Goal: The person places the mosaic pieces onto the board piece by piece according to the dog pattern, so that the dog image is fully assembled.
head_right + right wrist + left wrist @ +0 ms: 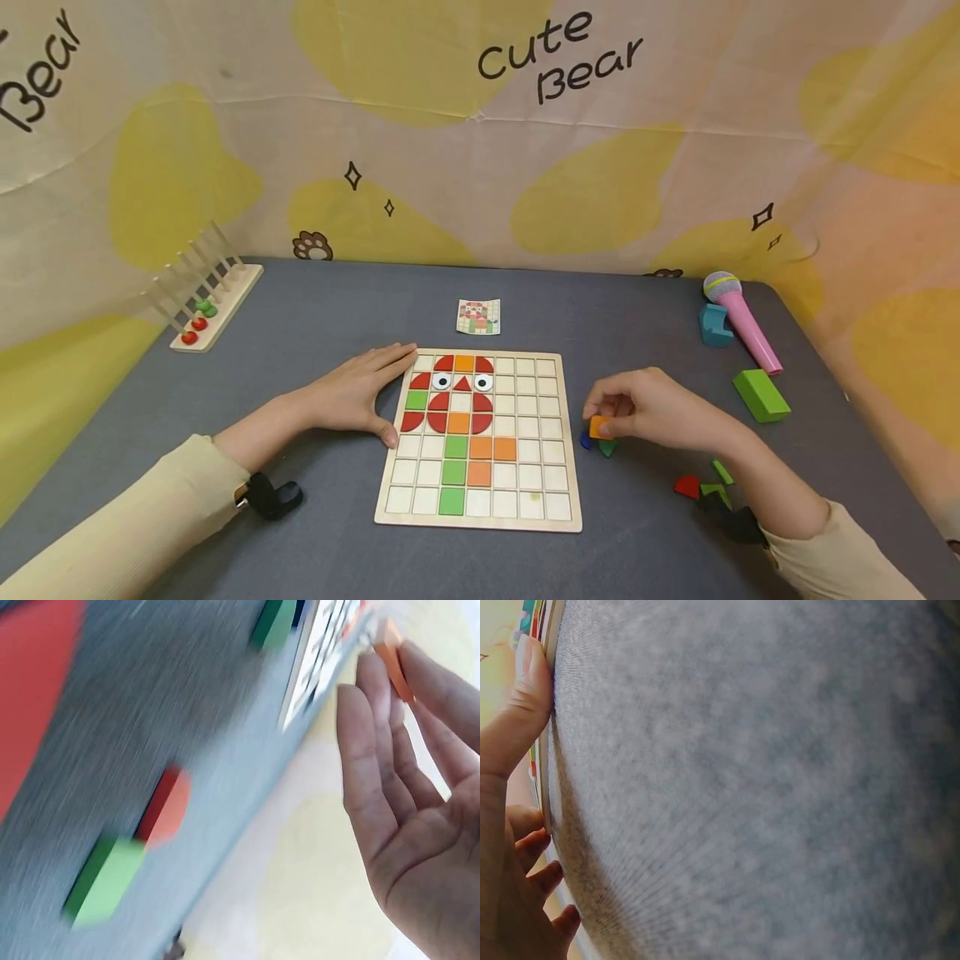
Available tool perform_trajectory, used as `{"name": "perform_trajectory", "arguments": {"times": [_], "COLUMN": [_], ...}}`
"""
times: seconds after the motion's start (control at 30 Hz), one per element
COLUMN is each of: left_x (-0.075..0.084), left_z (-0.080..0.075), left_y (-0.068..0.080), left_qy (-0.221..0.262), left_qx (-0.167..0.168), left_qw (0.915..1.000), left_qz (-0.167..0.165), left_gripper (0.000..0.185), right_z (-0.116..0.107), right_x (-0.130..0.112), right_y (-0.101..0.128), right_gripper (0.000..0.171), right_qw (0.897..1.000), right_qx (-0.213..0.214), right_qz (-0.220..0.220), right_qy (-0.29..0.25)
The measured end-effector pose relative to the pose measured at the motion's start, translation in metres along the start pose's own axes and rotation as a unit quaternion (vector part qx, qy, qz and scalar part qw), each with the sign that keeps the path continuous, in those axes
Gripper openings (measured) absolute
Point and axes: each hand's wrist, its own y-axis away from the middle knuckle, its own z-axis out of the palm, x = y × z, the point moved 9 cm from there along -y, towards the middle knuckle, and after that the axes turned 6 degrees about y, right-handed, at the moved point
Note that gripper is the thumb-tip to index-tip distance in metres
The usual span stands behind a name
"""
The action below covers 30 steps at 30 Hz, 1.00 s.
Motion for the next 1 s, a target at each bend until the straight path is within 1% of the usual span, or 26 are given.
{"name": "perform_trajectory", "arguments": {"times": [0.23,0.4,0.5,0.67,1.0], "left_x": [0.0,-0.001,-0.001,-0.001,0.0], "left_z": [0.0,0.001,0.001,0.001,0.0], "left_y": [-0.001,-0.001,-0.001,0.0,0.0], "left_qy": [-0.004,-0.003,-0.001,0.0,0.0], "left_qx": [0.001,0.001,0.0,0.0,0.003], "left_qw": [1.0,1.0,1.0,1.0,1.0], "left_qz": [0.002,0.003,0.001,0.0,0.002], "left_gripper": [0.127,0.126,0.126,0.125,0.125], "right_z": [0.021,0.038,0.048,0.061,0.072], "right_x": [-0.021,-0.035,-0.041,-0.049,-0.056], "right_y": [-0.027,-0.04,-0.046,-0.055,-0.061], "right_gripper": [0.014,0.015,0.015,0.014,0.011], "right_qw": [1.0,0.999,0.998,0.997,0.996], "right_qx": [-0.013,-0.033,-0.045,-0.057,-0.05], "right_qz": [-0.001,-0.018,-0.022,-0.022,-0.01], "right_qy": [-0.014,-0.015,-0.027,-0.044,-0.07]}}
